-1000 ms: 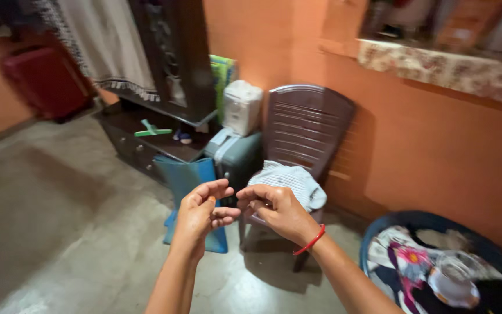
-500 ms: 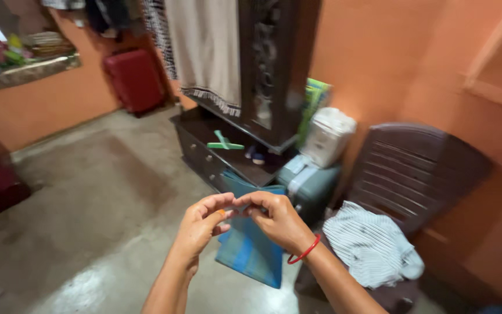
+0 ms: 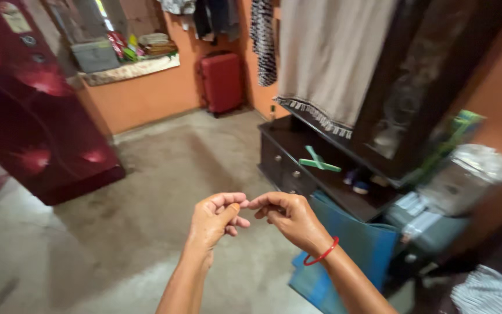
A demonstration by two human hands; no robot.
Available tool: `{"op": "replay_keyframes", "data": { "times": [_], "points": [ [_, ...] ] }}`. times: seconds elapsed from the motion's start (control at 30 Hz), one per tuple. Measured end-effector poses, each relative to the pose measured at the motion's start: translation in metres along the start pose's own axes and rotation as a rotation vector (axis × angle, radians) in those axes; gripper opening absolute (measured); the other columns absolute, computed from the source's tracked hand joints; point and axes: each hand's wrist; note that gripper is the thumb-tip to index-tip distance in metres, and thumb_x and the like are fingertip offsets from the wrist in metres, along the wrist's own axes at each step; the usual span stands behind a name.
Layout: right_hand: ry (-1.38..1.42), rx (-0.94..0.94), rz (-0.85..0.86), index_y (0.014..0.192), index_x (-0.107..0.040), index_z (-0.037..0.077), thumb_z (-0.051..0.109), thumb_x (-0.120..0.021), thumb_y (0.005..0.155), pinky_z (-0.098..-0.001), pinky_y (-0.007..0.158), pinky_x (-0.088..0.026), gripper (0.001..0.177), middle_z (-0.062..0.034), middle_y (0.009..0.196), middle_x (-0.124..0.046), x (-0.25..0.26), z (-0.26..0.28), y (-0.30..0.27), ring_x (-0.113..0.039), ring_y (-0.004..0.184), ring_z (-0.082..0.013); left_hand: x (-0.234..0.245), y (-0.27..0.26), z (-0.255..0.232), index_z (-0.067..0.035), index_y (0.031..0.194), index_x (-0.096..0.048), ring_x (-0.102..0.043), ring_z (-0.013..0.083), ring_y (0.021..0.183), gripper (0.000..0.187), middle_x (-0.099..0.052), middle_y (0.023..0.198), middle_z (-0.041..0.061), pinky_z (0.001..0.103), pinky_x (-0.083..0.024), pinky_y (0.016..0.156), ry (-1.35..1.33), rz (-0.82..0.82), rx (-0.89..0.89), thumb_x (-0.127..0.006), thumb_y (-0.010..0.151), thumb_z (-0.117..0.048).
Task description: The person uses a screwdriver to loosen screws on a white plastic light fixture base, then wipes the fixture with a cloth. They proceed to connect electrical wires to the fixture's socket.
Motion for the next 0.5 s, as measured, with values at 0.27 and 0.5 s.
{"op": "replay_keyframes", "data": {
  "times": [0.27,0.5],
  "points": [
    [0.078,-0.032,0.056,0.108,-0.077,0.003,-0.008,-0.052,0.086,-0.0279,0.081,-0.06,0.036,-0.0046,0.092,-0.08,-0.138,0.028,0.127,-0.076,0.09,-0.0112,0.178,0.065,-0.047,0.001,0.119,-0.069,-0.065,0.0154,0.053,0.031,-0.08,0.105,0.015,0.025,-0.043,0.04,0.004,-0.075,0.036,-0.06,0.095,-0.015],
    [0.116,-0.032,0.139,0.105,-0.077,0.001,-0.01,-0.051,0.083,-0.0276,0.082,-0.06,0.036,-0.0033,0.095,-0.079,-0.213,0.015,0.235,-0.075,0.091,-0.0106,0.283,0.133,-0.057,-0.004,0.127,-0.065,-0.065,0.0153,0.055,0.037,-0.078,0.117,0.013,0.026,-0.048,0.046,0.008,-0.162,0.05,-0.047,0.101,-0.024]
  ]
}}
Point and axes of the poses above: each hand's wrist, its own y-axis towards the middle knuckle, its own x-axis out of the back of the hand, z = x × y
